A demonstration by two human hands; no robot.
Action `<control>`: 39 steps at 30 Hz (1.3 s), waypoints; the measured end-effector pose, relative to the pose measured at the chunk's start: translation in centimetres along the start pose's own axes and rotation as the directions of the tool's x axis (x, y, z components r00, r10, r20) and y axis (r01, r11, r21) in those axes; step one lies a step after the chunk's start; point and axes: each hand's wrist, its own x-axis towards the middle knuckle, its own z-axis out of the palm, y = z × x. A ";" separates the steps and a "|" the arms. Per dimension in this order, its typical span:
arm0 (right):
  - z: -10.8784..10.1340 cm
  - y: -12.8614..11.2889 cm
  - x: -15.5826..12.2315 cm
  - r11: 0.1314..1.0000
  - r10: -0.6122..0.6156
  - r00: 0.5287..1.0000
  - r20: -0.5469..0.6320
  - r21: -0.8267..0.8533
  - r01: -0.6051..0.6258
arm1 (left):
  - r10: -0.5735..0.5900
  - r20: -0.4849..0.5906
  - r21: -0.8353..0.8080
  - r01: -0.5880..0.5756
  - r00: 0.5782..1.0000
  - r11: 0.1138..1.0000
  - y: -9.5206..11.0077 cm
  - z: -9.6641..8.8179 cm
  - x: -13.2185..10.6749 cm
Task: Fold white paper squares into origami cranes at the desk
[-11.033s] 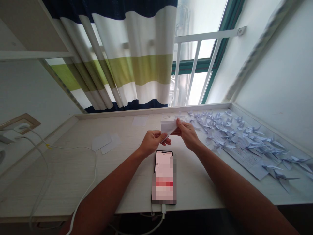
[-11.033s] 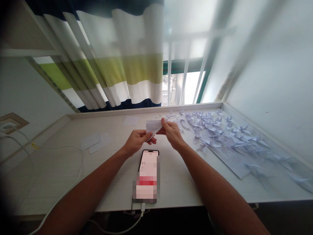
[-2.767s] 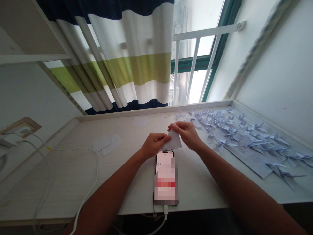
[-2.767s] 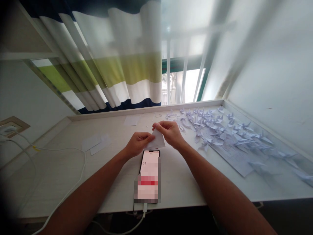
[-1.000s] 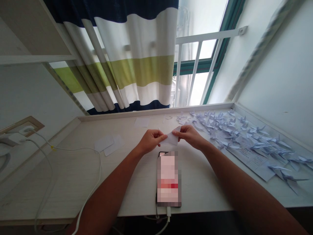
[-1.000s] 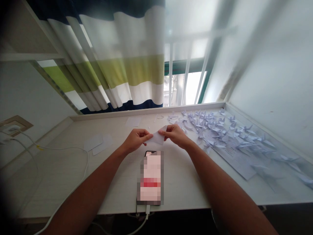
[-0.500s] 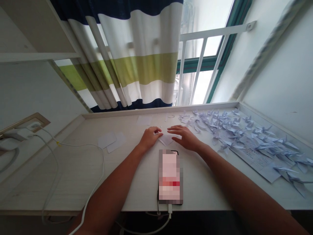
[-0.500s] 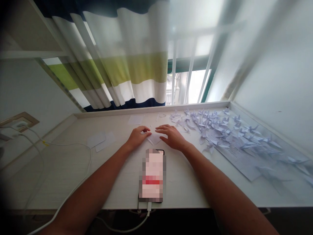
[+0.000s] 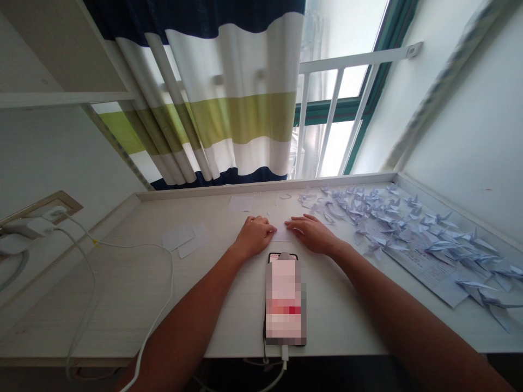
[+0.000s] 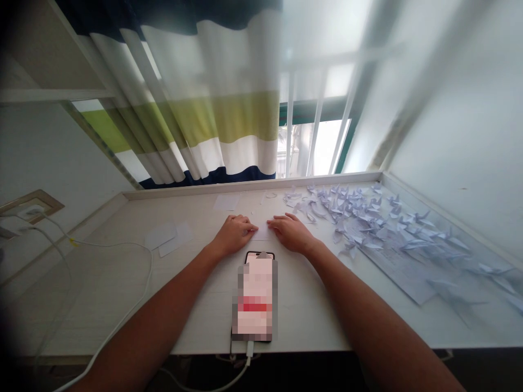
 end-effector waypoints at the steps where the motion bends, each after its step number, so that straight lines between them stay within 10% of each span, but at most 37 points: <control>1: 0.1 0.1 0.0 1.000 0.003 1.000 0.005 -0.001 -0.003 | 0.027 0.016 -0.013 -0.027 1.000 1.000 0.0 -0.1 -0.1; 12: 0.4 0.7 0.3 1.000 -0.007 0.997 -0.081 -0.005 0.006 | 0.233 0.041 -0.265 -0.214 0.972 0.940 -0.8 -0.1 -0.5; 23: -0.1 -0.1 -0.4 0.951 -0.109 0.993 -0.037 0.286 0.115 | -0.216 -0.097 -0.204 0.192 0.972 0.960 0.4 1.4 0.0; 39: 0.6 -0.5 -0.1 0.970 -0.051 0.997 -0.052 0.234 0.062 | -0.277 0.038 -0.059 0.279 0.960 0.959 1.4 2.4 -0.5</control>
